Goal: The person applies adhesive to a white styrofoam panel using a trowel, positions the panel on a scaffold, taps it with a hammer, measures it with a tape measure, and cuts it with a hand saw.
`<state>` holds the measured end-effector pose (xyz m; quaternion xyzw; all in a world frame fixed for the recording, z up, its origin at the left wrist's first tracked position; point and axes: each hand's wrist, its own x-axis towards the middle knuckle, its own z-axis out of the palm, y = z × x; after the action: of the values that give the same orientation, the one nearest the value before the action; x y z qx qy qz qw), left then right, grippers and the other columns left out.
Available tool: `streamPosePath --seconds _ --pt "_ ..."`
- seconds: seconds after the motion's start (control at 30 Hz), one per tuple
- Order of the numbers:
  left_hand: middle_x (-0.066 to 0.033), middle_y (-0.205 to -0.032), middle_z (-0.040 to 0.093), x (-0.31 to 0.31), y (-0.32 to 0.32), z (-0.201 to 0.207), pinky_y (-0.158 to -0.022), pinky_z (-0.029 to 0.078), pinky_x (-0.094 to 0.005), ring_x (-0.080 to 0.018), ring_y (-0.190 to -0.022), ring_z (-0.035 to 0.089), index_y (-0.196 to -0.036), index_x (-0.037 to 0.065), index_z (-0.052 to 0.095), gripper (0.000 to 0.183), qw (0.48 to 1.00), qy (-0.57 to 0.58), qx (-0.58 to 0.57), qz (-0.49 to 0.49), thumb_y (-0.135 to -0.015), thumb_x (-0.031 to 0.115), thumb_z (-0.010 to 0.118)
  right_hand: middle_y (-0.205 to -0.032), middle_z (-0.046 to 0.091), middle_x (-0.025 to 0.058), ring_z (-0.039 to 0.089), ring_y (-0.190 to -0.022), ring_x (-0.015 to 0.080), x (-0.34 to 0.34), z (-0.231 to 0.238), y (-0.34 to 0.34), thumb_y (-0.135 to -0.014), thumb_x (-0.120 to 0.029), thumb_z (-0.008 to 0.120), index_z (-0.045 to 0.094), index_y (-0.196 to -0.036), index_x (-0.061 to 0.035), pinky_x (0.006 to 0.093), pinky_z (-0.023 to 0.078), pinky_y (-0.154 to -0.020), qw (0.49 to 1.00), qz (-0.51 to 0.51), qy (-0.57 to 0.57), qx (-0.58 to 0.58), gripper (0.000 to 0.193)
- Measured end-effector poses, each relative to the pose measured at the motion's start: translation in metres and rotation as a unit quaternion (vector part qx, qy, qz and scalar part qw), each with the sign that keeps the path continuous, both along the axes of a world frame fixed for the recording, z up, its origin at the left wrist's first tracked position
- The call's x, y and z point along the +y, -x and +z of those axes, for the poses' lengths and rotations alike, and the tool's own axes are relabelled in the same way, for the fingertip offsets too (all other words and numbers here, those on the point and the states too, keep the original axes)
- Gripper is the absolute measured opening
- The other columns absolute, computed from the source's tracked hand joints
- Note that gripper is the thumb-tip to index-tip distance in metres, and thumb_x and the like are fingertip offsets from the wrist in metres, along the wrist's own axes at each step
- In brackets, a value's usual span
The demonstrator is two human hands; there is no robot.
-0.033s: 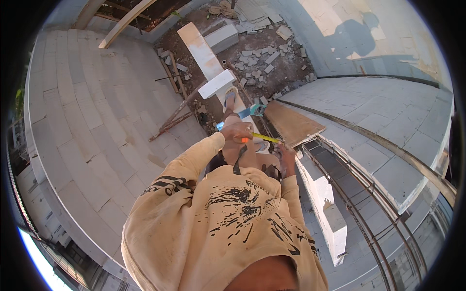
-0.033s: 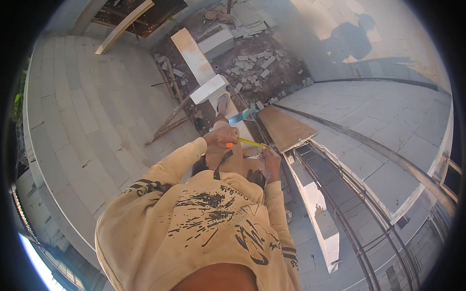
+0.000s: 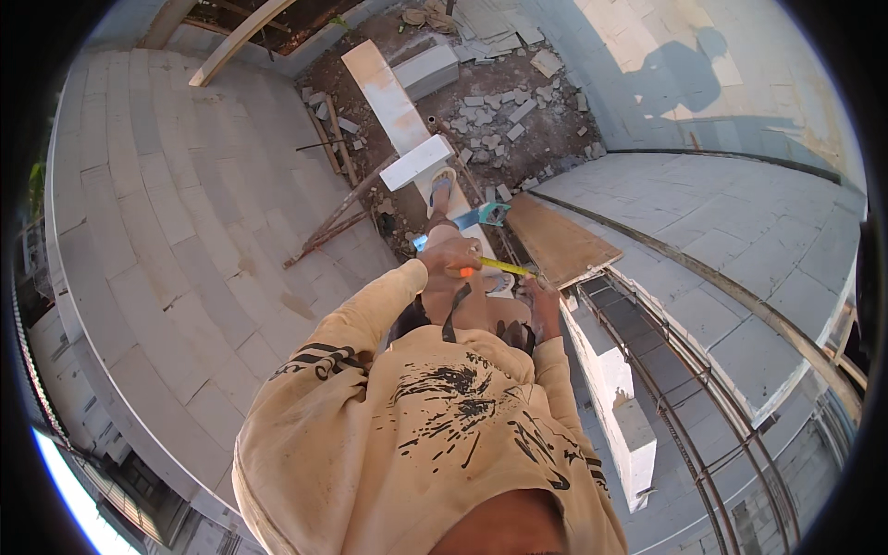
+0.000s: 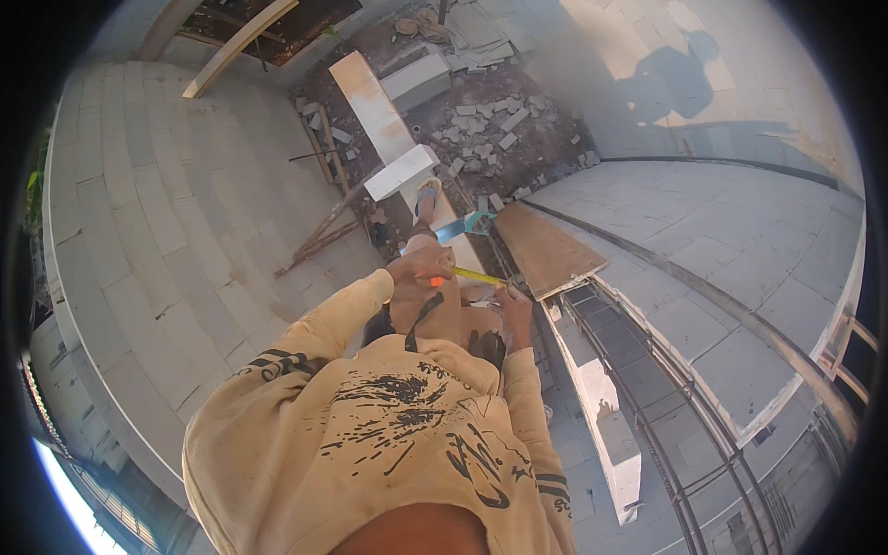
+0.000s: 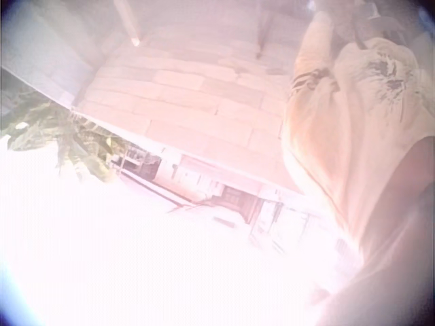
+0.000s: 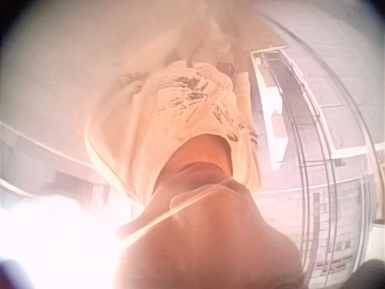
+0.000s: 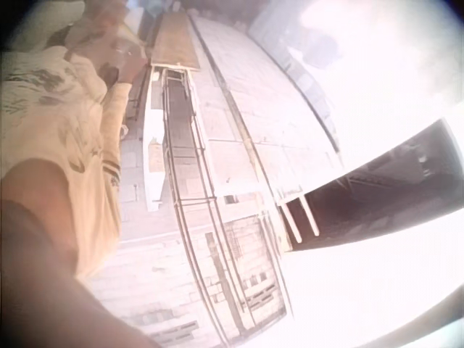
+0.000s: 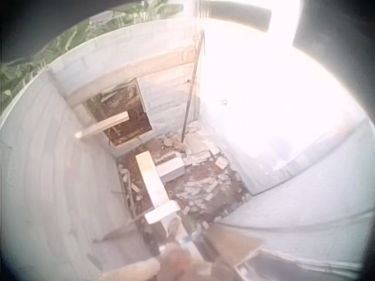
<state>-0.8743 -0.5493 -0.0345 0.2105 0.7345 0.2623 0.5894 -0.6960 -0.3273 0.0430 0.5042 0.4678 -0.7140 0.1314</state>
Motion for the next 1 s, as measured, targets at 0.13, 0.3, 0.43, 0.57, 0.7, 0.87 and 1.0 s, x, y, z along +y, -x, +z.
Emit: streamPosePath --seconds 0.13,0.3,0.43,0.57,0.7,0.87,1.0 --pt "-0.0198 -0.127 0.067 -0.067 0.039 -0.063 -0.102 0.048 -0.0439 -0.0341 -0.12 0.064 -0.14 0.009 0.053 0.069 0.983 0.014 -0.022 0.18 -0.082 0.042 0.075 -0.088 0.07 0.0041 0.067 -0.078 0.0125 -0.023 -0.052 0.082 -0.097 -0.026 0.074 0.076 -0.114 -0.0026 0.0288 0.058 -0.069 0.993 0.11 -0.006 -0.051 0.029" --pt "-0.0164 -0.128 0.067 -0.167 0.091 -0.151 -0.102 0.048 -0.0447 -0.0316 -0.123 0.063 -0.149 0.013 0.043 0.078 0.871 0.17 -0.051 0.458 -0.083 0.038 0.075 -0.088 0.072 0.0068 0.069 -0.074 0.0145 -0.021 -0.182 0.174 -0.097 -0.029 0.074 0.074 -0.114 -0.0039 0.0292 0.059 -0.067 0.974 0.199 0.009 -0.104 0.031" --pt "-0.0064 -0.109 0.065 -0.253 0.124 -0.262 -0.077 0.054 -0.0457 -0.0277 -0.097 0.066 -0.138 0.019 0.052 0.055 0.7 0.155 -0.18 0.673 -0.09 0.036 0.07 -0.091 0.072 0.0071 0.07 -0.076 0.0155 -0.018 -0.327 0.246 -0.098 -0.034 0.072 0.071 -0.116 -0.006 0.0293 0.058 -0.066 0.948 0.288 0.011 -0.134 0.034" --pt "-0.005 -0.105 0.063 -0.296 0.183 -0.381 -0.064 0.052 -0.0435 -0.0257 -0.085 0.067 -0.123 0.019 0.059 0.033 0.623 0.064 -0.317 0.712 -0.094 0.032 0.067 -0.102 0.071 0.0091 0.072 -0.083 0.0193 -0.005 -0.502 0.313 -0.1 -0.045 0.067 0.064 -0.125 -0.0066 0.035 0.059 -0.076 0.907 0.387 -0.042 -0.159 0.046" --pt "-0.0088 -0.111 0.064 -0.321 0.184 -0.443 -0.065 0.054 -0.0437 -0.0294 -0.092 0.069 -0.125 0.013 0.058 0.035 0.524 -0.002 -0.342 0.78 -0.096 0.031 0.065 -0.127 0.065 0.0235 0.07 -0.111 0.0327 -0.035 -0.577 0.417 -0.097 -0.065 0.06 0.048 -0.148 -0.0091 0.047 0.056 -0.094 0.872 0.454 -0.062 -0.171 0.076" --pt "-0.0099 -0.118 0.063 -0.314 0.186 -0.479 -0.066 0.055 -0.0449 -0.032 -0.097 0.07 -0.143 0.016 0.05 0.054 0.585 0.007 -0.343 0.735 -0.094 0.033 0.067 -0.155 0.045 0.0291 0.058 -0.129 0.0465 -0.122 -0.58 0.47 -0.085 -0.085 0.054 0.041 -0.157 -0.0056 0.0612 0.051 -0.099 0.888 0.417 -0.007 -0.193 0.108" --pt "-0.0133 -0.133 0.061 -0.261 0.185 -0.454 -0.08 0.057 -0.0483 -0.0343 -0.118 0.066 -0.163 0.015 0.027 0.089 0.724 0.062 -0.232 0.647 -0.089 0.036 0.071 -0.151 0.051 0.0258 0.059 -0.13 0.043 -0.15 -0.598 0.445 -0.084 -0.077 0.066 0.044 -0.155 -0.0076 0.0577 0.05 -0.103 0.868 0.473 -0.091 -0.119 0.101"
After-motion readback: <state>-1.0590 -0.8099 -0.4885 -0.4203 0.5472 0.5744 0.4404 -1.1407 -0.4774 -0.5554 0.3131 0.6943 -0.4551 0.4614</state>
